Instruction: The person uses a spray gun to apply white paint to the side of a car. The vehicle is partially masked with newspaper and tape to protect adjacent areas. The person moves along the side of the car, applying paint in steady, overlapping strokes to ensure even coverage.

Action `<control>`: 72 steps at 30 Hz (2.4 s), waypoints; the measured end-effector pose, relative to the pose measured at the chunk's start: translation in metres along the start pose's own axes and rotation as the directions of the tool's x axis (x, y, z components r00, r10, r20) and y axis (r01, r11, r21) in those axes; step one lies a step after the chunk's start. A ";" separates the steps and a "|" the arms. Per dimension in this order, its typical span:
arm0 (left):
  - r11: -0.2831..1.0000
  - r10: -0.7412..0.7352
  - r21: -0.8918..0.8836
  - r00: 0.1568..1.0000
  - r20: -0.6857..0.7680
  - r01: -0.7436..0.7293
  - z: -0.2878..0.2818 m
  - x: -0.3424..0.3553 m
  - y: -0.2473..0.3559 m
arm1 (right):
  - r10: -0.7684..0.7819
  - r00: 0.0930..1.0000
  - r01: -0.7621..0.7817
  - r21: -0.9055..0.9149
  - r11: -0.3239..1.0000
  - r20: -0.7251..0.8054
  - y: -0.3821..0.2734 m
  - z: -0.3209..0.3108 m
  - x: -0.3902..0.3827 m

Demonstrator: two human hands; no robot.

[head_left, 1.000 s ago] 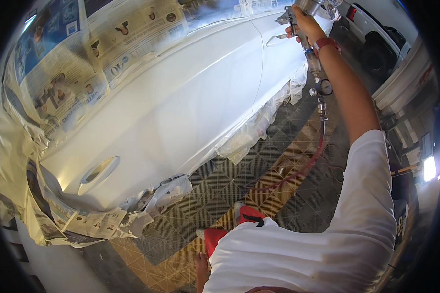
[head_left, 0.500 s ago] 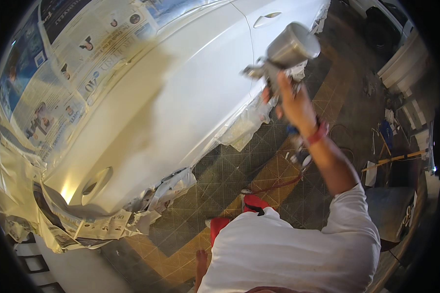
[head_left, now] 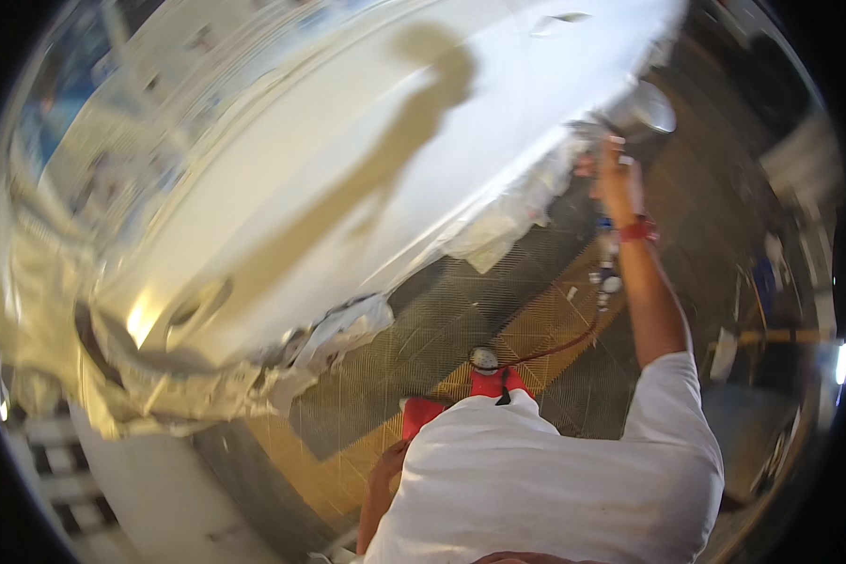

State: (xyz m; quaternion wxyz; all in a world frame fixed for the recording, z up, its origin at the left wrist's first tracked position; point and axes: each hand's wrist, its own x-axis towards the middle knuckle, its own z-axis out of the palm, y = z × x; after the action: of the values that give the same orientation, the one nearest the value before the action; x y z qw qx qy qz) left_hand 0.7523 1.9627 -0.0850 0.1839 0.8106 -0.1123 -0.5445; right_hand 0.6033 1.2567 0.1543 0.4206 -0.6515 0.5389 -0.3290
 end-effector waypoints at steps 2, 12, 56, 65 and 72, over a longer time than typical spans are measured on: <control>0.996 -0.038 -0.075 0.992 0.124 0.048 0.005 -0.015 -0.008 | -0.207 0.978 0.206 0.043 0.978 0.026 0.056 -0.040 0.036; 0.972 0.123 0.184 0.985 0.119 -0.144 -0.118 -0.101 0.044 | -0.107 0.956 0.022 0.297 0.954 0.273 0.076 0.040 -0.131; 0.953 -0.299 -0.014 0.937 -0.184 0.301 -0.309 -0.118 -0.615 | -0.120 0.806 -0.153 0.400 0.903 0.580 -0.094 0.401 -0.804; 0.977 0.005 0.213 0.989 -0.149 0.027 -0.324 -0.080 -0.506 | -0.400 0.791 -0.021 0.674 0.739 0.463 -0.241 0.416 -0.747; 0.983 0.145 0.136 0.970 -0.197 -0.120 -0.364 -0.055 -0.454 | -0.262 0.918 0.042 0.584 0.810 0.298 -0.267 0.420 -0.684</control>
State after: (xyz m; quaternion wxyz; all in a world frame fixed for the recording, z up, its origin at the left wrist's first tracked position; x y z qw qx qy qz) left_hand 1.0591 2.4599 -0.1064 0.1800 0.8632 -0.1800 -0.4359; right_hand 0.9492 2.0252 0.2320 0.6591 -0.5879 0.2742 -0.3805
